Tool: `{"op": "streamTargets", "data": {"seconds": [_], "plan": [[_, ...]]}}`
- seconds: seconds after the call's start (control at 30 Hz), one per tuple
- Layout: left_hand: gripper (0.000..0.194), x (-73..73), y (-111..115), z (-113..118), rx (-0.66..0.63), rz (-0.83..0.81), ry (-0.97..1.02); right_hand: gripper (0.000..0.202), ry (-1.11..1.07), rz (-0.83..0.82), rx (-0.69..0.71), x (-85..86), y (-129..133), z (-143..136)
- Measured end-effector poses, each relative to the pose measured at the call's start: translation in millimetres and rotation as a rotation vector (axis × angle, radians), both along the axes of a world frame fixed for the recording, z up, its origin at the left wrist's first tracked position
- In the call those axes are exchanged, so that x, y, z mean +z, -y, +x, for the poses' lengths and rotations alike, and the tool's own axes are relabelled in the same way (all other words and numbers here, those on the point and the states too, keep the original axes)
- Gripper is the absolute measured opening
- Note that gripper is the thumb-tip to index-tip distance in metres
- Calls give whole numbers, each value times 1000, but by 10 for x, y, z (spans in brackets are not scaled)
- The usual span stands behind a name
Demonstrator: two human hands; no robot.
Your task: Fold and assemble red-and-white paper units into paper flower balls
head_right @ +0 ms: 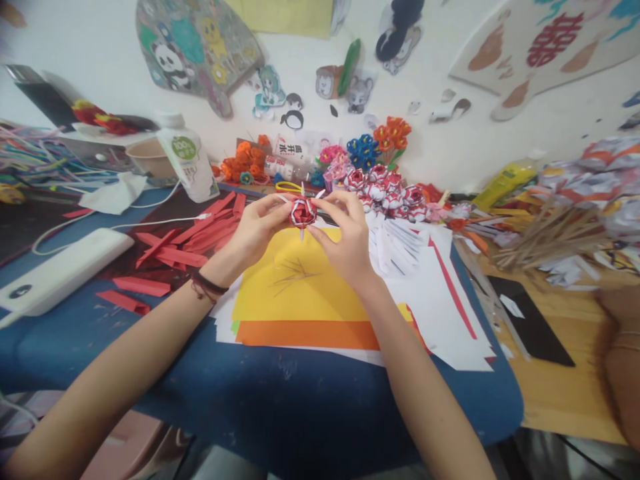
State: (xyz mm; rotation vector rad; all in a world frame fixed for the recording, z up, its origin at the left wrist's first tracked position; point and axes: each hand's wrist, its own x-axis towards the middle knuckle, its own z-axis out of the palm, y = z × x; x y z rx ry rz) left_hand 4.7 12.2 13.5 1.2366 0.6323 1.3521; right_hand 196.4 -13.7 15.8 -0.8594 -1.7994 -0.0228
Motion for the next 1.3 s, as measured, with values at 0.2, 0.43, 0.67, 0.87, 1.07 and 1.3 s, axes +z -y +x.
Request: {"op": "streamTargets", "data": {"seconds": [0.2, 0.43, 0.67, 0.87, 1.07, 1.3], "plan": [[43, 21, 29, 23, 7, -25, 35, 35, -17, -37, -16, 10, 12, -4], [40, 86, 61, 31, 65, -19, -33, 57, -20, -175, 45, -34, -10, 2], [33, 70, 40, 3, 180, 39, -185, 57, -190, -380, 144, -53, -79, 56], [25, 115, 122, -6, 324, 275, -384, 62, -407, -710, 343, -2, -65, 57], [29, 145, 161, -19, 186, 366, -408, 67, -409, -839, 453, 36, -26, 60], [25, 165, 143, -69, 169, 468, -568, 49, -353, -920, 505, 36, 28, 68]]}}
